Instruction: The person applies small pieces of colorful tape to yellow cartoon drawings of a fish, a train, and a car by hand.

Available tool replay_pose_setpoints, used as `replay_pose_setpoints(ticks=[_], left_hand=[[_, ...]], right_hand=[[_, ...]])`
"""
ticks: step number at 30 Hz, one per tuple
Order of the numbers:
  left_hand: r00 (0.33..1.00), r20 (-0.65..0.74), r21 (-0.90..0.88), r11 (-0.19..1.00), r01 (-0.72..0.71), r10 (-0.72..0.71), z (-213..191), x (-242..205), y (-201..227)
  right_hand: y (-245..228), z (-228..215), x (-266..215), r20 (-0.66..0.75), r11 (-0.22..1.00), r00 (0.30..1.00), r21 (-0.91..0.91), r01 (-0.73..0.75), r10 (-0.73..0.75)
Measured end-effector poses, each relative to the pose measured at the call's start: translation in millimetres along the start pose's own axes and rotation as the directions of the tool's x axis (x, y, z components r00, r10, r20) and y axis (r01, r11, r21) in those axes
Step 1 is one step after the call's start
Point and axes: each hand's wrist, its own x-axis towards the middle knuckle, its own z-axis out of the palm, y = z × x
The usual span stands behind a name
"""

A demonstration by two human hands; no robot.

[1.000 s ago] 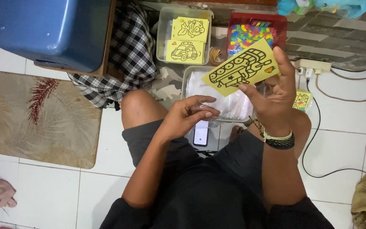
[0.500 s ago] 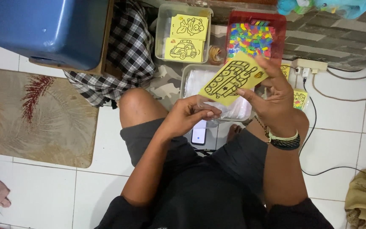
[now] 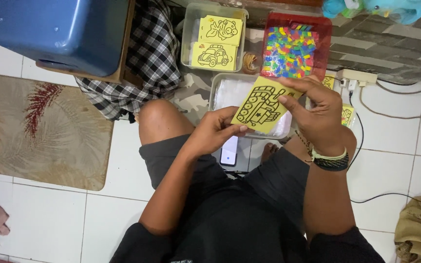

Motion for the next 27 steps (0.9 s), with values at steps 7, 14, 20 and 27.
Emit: replay_pose_setpoints(ticks=[7,14,20,27], left_hand=[[1.0,-0.01,-0.012,1.0,-0.024,0.024,2,16,2],[0.999,-0.008,-0.071,0.997,-0.031,0.031,2,24,11],[0.999,0.019,-0.114,0.993,-0.033,0.035,3,23,16],[1.0,0.004,-0.121,0.992,-0.019,0.02,4,21,6]], right_hand=[[-3,6,1,-0.059,1.0,0.998,-0.014,0.003,-0.004],[-13,5,6,-0.023,0.996,0.997,-0.032,0.079,-0.08],[5,4,-4,-0.029,1.0,0.999,0.006,0.013,-0.013],[-10,9,-1,0.043,0.998,0.998,0.053,0.037,-0.039]])
